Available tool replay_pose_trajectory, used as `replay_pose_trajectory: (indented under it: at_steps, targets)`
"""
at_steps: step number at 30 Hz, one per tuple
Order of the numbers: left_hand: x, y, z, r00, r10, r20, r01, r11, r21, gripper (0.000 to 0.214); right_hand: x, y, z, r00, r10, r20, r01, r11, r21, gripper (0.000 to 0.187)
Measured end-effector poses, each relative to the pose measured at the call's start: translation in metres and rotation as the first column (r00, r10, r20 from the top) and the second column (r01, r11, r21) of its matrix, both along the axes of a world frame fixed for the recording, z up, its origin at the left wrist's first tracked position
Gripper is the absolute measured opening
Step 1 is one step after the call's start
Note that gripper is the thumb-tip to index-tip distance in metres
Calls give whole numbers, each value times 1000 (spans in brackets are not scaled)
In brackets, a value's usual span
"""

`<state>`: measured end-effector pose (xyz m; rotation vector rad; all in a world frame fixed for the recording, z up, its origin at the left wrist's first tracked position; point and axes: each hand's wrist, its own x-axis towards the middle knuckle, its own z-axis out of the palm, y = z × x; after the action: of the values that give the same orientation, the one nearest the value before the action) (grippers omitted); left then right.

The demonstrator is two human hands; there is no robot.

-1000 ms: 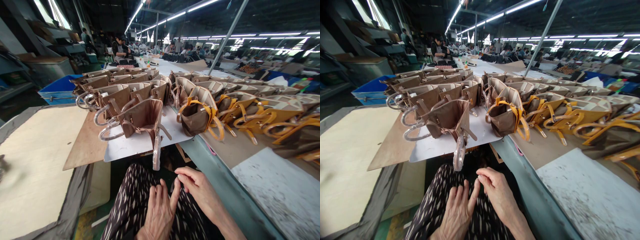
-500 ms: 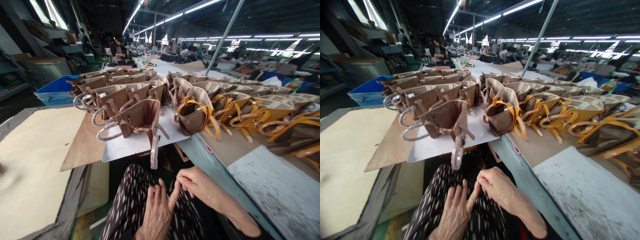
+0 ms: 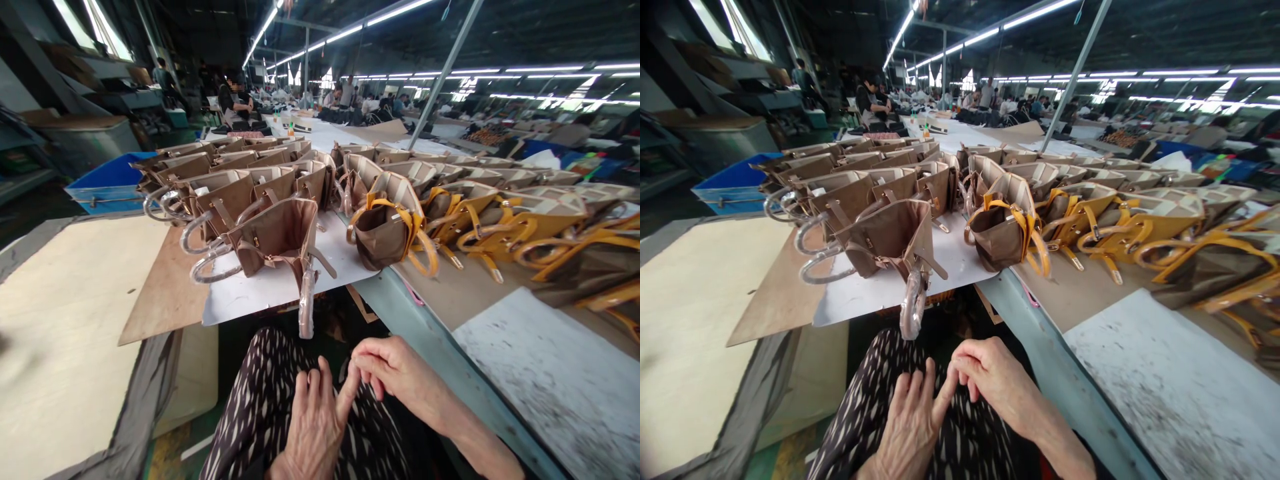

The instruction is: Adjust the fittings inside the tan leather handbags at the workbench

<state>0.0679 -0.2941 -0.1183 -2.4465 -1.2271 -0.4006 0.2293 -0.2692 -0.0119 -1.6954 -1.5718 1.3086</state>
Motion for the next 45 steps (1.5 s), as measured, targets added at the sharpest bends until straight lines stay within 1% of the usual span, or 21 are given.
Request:
replay_pose_trajectory:
  at_steps: [3,6,8,10,12,14,17,19,20,22,24,25,29,32,34,39,42,45]
  targets:
    - [0,-1,-2,1000,-3,5,4,1000,-19,71,0,0,1,988,39,147,-51,996,76,26]
    - [-1,-1,-1,1000,1,10,0,999,-33,73,0,0,0,981,55,187,-70,994,78,24]
    - [-1,0,-1,1000,0,27,1,1000,-30,72,0,1,-3,983,31,182,-47,996,79,23]
    - [-1,1,-2,999,-11,48,12,1000,-28,69,0,1,-6,987,-41,157,24,994,105,25]
    - [-2,3,-2,997,-28,67,30,999,-26,65,-1,2,-10,988,-122,99,111,987,117,31]
    - [-2,6,-2,996,-44,79,45,999,-11,60,-2,3,-13,985,-168,28,165,982,87,36]
    - [-3,9,0,995,-53,80,53,999,8,56,-2,4,-14,982,-186,-24,187,982,20,40]
    - [-3,10,1,996,-56,73,55,998,13,55,-2,4,-13,981,-193,-19,193,981,14,42]
    - [-3,10,2,996,-55,69,55,998,14,55,-2,5,-11,981,-194,-12,194,981,26,41]
    - [-3,10,1,997,-54,63,53,999,14,56,-2,5,-9,982,-190,-2,190,980,50,32]
    - [-2,9,-2,996,-43,77,42,999,10,58,-4,4,-7,986,-169,10,168,985,36,22]
    - [-1,9,-3,995,-39,87,39,999,4,59,-6,3,-7,989,-145,25,144,989,19,20]
    - [1,7,-8,995,-36,88,37,999,-17,61,-13,0,-9,988,-63,144,62,998,6,25]
    - [0,7,-7,997,-25,72,26,1000,-8,61,-15,0,-11,977,-58,204,54,998,24,26]
    - [-1,8,-4,998,-39,56,39,999,7,60,-14,2,-11,983,-46,178,46,999,6,26]
    - [-3,11,1,997,-50,59,48,998,26,57,-9,6,-13,998,-38,-59,31,992,-121,25]
    - [-3,11,2,995,-57,84,54,998,36,55,-10,5,-14,990,-78,-120,59,986,-156,26]
    - [-3,11,2,993,-72,97,70,997,22,52,-15,1,-14,979,-134,-154,112,984,-141,36]
